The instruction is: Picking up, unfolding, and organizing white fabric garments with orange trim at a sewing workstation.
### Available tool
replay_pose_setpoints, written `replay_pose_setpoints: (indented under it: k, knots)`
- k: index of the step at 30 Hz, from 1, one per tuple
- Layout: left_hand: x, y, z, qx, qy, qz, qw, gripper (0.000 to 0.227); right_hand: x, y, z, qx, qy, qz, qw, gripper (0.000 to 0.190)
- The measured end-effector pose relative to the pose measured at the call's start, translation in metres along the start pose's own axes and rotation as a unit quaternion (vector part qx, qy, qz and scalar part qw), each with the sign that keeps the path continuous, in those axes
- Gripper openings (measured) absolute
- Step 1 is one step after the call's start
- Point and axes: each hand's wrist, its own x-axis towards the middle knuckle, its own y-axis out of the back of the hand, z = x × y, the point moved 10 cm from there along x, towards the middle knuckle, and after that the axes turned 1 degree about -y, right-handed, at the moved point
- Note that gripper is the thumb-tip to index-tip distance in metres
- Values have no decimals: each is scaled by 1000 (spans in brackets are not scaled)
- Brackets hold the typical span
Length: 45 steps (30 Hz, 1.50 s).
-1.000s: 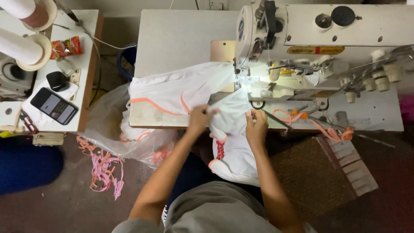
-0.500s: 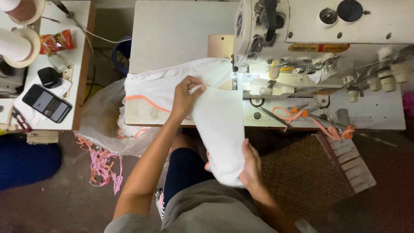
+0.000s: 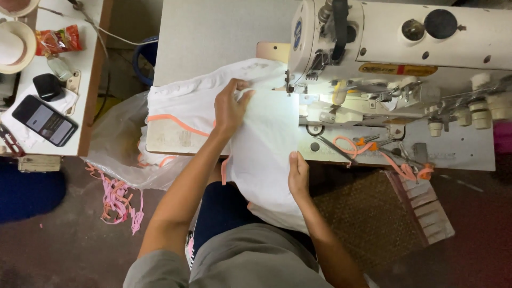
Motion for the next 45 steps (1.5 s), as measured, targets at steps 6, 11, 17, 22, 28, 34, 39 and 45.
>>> replay_pose_setpoints:
  k: [6, 11, 17, 22, 28, 34, 39, 45]
  knots:
    - [38, -4, -14, -16, 8, 25, 1000, 21, -5, -13, -42, -3, 17, 10, 1000, 44]
    - [80, -4, -7, -71, -12, 7, 997, 15, -16, -18, -75, -41, 7, 31, 999, 45]
    - [113, 9, -16, -180, 69, 100, 976, 9, 1, -30, -94, -23, 17, 78, 997, 43]
    - [-6, 18, 11, -127, -33, 157, 979, 55, 49, -32, -74, -7, 48, 82, 995, 41]
    - [-143, 0, -48, 117, -9, 9, 993, 60, 76, -28, -52, -5, 86, 78, 993, 45]
    - [-119, 38, -87, -89, 188, 79, 975, 12, 41, -20, -14, 18, 44, 85, 995, 46]
    - [-77, 32, -94, -116, 180, 95, 972, 29, -25, -15, -80, 9, 10, 81, 997, 48]
    - [-29, 16, -119, -110, 148, 124, 975, 30, -31, -10, -14, -12, -11, 52, 999, 53]
